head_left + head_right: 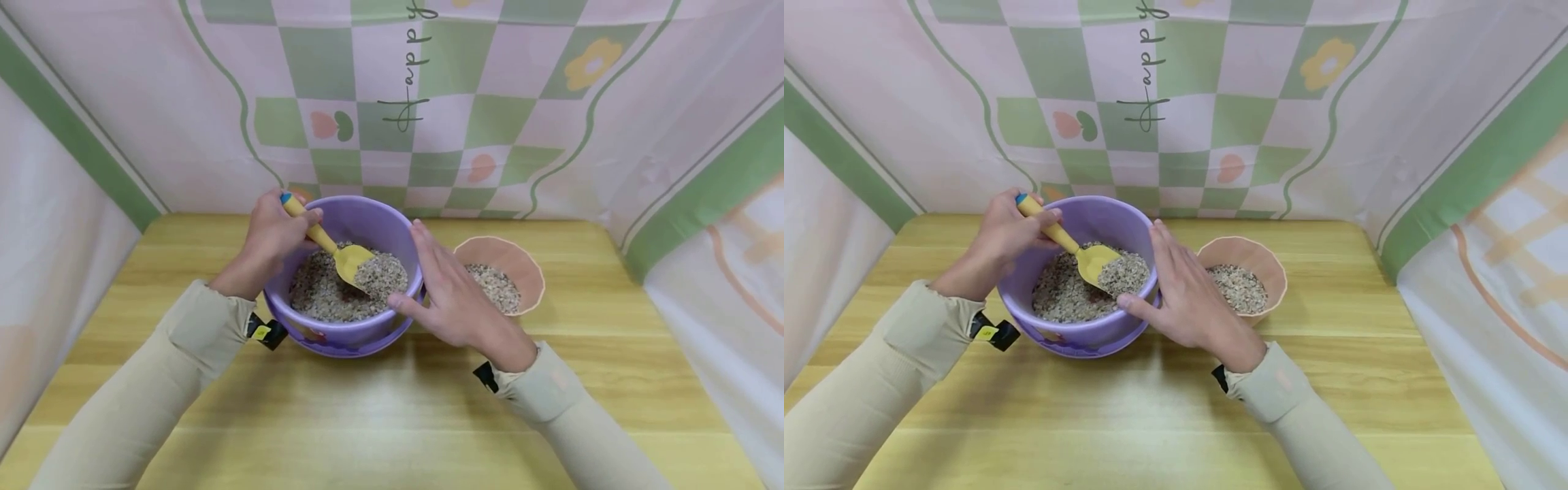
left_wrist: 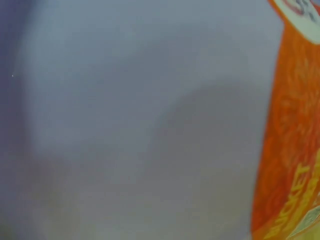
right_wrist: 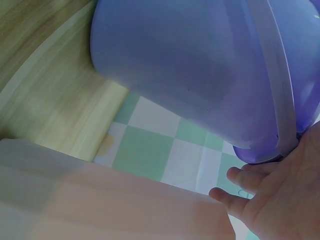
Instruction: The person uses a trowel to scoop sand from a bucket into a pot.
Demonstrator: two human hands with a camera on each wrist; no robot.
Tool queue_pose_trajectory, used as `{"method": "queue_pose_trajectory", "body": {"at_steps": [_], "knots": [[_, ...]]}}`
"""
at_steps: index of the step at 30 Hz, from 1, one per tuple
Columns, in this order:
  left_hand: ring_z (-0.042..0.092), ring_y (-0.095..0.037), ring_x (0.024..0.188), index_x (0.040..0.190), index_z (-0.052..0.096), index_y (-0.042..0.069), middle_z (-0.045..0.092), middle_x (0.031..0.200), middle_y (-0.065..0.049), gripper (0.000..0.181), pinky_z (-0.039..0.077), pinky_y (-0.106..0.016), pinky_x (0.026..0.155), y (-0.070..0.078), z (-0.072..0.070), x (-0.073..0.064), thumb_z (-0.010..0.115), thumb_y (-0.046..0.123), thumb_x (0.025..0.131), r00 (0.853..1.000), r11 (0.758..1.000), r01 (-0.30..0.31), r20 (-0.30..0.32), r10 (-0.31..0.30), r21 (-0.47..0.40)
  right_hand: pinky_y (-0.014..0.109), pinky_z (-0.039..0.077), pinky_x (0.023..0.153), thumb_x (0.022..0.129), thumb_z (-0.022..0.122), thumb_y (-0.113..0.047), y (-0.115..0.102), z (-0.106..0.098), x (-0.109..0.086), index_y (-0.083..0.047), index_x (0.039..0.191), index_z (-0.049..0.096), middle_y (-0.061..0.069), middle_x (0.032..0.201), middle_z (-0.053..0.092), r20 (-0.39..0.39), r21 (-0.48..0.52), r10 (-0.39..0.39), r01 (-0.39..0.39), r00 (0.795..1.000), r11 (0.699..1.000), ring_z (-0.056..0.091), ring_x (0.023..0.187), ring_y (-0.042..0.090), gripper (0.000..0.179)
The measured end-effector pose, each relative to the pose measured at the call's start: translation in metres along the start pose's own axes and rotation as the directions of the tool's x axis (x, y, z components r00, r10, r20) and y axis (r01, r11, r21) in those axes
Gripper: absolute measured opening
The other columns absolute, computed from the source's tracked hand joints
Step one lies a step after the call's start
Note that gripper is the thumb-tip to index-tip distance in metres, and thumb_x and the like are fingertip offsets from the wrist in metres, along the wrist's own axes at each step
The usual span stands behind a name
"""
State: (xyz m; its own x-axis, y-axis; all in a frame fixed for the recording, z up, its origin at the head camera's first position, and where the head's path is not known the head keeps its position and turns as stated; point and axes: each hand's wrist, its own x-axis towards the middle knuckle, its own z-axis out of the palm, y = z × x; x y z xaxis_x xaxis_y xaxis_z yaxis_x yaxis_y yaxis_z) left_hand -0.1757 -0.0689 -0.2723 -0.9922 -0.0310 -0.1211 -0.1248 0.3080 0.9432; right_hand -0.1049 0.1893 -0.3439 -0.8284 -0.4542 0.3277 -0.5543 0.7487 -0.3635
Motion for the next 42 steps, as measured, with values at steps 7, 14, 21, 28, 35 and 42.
{"method": "queue_pose_trajectory", "body": {"at_steps": [7,14,21,28,35,42], "knots": [[0.07,-0.026,0.084,0.124,0.047,-0.004,0.058,0.111,-0.019,0.033,0.063,-0.029,0.071,-0.002,0.001,-0.001,0.063,0.008,0.098,1.0,1.0,-0.007,-0.012,0.006,-0.03,0.051,0.02,0.122,0.096,0.04,-0.069,0.0,0.001,0.0,-0.018,0.158,-0.01,0.005,0.166,-0.003,-0.005,0.0,0.003,-0.003,1.0,1.0,0.013,0.151,0.029,0.095],[0.07,-0.023,0.082,0.122,0.045,-0.003,0.061,0.109,-0.019,0.031,0.063,-0.027,0.068,-0.004,0.0,-0.002,0.061,0.008,0.099,1.0,0.999,-0.014,-0.015,0.013,-0.048,0.052,0.021,0.122,0.096,0.04,-0.069,-0.001,0.001,0.0,-0.017,0.158,-0.009,0.007,0.166,-0.002,-0.012,-0.002,-0.006,0.006,1.0,1.0,0.014,0.151,0.029,0.095],[0.07,-0.02,0.081,0.122,0.042,-0.003,0.061,0.108,-0.018,0.031,0.063,-0.027,0.069,-0.006,-0.004,-0.004,0.06,0.008,0.1,1.0,0.998,-0.014,-0.004,0.014,-0.068,0.052,0.021,0.122,0.096,0.042,-0.069,-0.002,0.002,0.001,-0.019,0.158,-0.01,0.006,0.166,-0.001,-0.007,0.004,-0.004,0.004,1.0,1.0,0.014,0.151,0.029,0.095],[0.07,-0.02,0.082,0.122,0.041,-0.002,0.062,0.107,-0.017,0.032,0.063,-0.029,0.071,-0.005,-0.003,-0.007,0.061,0.007,0.099,1.0,0.993,-0.001,0.006,0.002,-0.122,0.052,0.021,0.122,0.096,0.042,-0.069,-0.001,0.001,0.0,-0.019,0.158,-0.01,0.006,0.166,-0.002,-0.005,0.01,0.005,-0.005,1.0,1.0,0.015,0.15,0.03,0.095],[0.069,-0.022,0.088,0.122,0.04,-0.001,0.062,0.108,-0.017,0.032,0.063,-0.029,0.073,-0.003,-0.004,-0.01,0.061,0.008,0.099,1.0,0.987,0.012,0.023,-0.008,-0.161,0.052,0.021,0.122,0.096,0.042,-0.069,-0.001,0.001,-0.001,-0.02,0.158,-0.01,0.006,0.166,-0.002,-0.004,0.011,0.004,-0.004,1.0,1.0,0.015,0.15,0.03,0.095],[0.068,-0.019,0.088,0.122,0.038,-0.001,0.061,0.109,-0.016,0.033,0.063,-0.028,0.073,-0.002,-0.008,-0.011,0.06,0.01,0.1,0.999,0.98,0.019,0.049,-0.01,-0.2,0.049,0.019,0.123,0.096,0.04,-0.07,-0.002,0.0,0.0,-0.019,0.158,-0.01,0.006,0.166,-0.002,0.002,0.001,0.007,-0.007,1.0,1.0,0.013,0.151,0.028,0.095]]}}
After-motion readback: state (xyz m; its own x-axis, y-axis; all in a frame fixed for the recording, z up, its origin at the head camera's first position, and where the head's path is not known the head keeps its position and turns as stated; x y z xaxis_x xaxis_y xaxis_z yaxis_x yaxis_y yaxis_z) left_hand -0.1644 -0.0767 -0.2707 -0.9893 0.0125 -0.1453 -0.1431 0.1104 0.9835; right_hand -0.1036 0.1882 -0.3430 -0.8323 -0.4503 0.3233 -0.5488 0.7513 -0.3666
